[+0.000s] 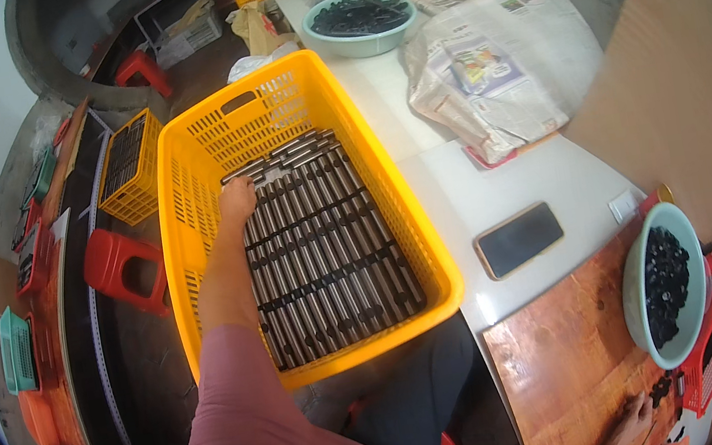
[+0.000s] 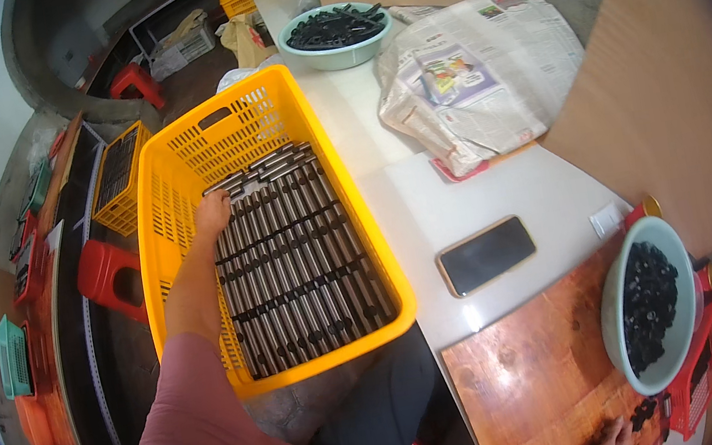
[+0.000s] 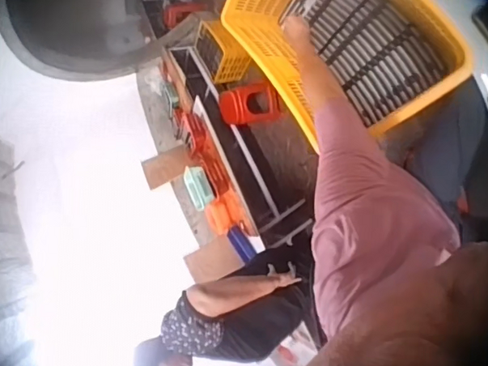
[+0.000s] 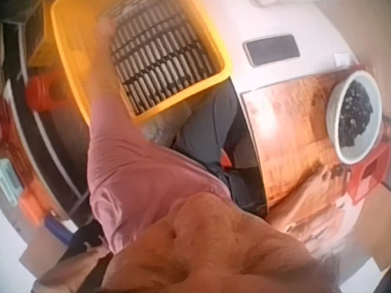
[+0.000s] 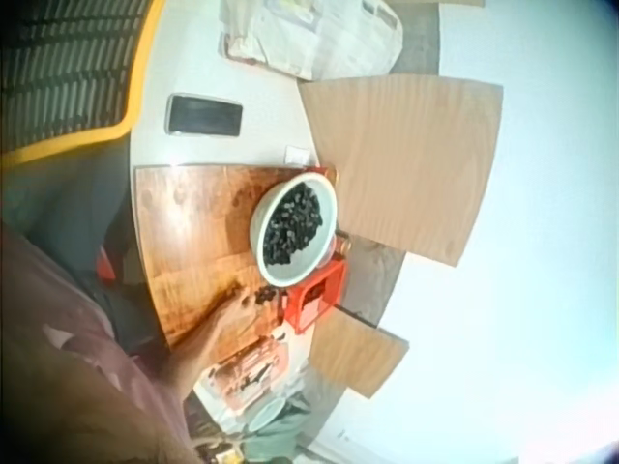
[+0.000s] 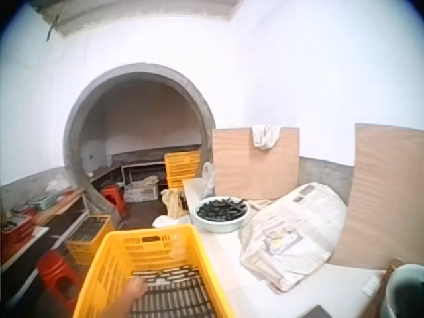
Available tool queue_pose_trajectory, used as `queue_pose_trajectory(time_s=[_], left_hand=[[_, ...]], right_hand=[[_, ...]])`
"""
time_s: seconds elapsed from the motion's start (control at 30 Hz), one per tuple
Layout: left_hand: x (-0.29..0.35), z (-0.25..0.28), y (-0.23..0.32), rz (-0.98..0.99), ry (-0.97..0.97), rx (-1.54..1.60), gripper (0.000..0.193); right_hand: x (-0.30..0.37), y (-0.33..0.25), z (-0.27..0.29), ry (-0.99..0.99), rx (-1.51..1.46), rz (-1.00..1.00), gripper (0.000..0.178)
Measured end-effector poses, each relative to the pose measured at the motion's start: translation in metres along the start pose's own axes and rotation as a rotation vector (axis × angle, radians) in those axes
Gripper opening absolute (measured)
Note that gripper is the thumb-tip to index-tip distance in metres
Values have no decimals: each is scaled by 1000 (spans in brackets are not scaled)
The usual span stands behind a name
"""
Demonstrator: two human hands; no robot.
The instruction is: The person assembles small black cylindrical components into metal tubes at a workbench. They pick up components, insert them into the tubes, and place the finished assemblies into a yellow basket lined with newspaper.
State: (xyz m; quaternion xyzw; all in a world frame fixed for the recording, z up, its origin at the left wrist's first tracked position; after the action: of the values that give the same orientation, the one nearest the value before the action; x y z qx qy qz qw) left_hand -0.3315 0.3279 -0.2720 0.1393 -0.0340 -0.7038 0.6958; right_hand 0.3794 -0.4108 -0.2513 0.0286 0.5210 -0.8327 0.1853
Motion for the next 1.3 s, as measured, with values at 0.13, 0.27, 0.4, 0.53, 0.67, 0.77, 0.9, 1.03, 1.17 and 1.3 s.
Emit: queue_pose_trajectory(time_s=[0.13,0.27,0.4,0.53,0.67,0.77,0.9,1.03,1.17,1.3], left_hand=[[-11,26,30,-172,115,123,30],[-44,46,55,-264,142,347,36],[-60,54,141,-597,130,596,35],[47,117,293,-788,92,712,28],[141,157,395,-1173,69,737,9],[269,160,466,-1549,62,858,13],[376,140,537,-1631,-156,924,21],[455,99,589,-1152,-815,1220,12],[493,68,627,-895,-1074,1417,15],[498,36,638,-1050,-827,1390,9]], right_hand=[[28,-75,-36,-32,-149,-143,26],[41,-140,-76,-30,-219,-148,30],[27,-120,-62,-22,110,-29,30],[50,-135,-42,56,116,-68,32],[48,-145,-57,83,22,-34,31],[50,-142,-56,83,20,-25,31],[42,-150,-59,113,-77,-15,32],[43,-141,-49,157,-225,-29,33],[38,-134,-47,185,-337,-69,31],[40,-136,-48,206,-354,-59,29]])
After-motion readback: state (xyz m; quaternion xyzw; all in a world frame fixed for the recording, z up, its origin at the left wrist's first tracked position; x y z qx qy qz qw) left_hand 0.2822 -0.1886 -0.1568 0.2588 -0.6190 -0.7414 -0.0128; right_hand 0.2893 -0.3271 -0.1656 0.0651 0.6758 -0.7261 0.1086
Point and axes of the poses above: each hand's wrist, its own x-axis away from the middle knuckle, its own z-axis out of the back of the hand, y = z × x, the point moved 2 cm from there along -x, towards the middle knuckle, and after that the axes turned 3 degrees about -y, right-handed, at the moved point
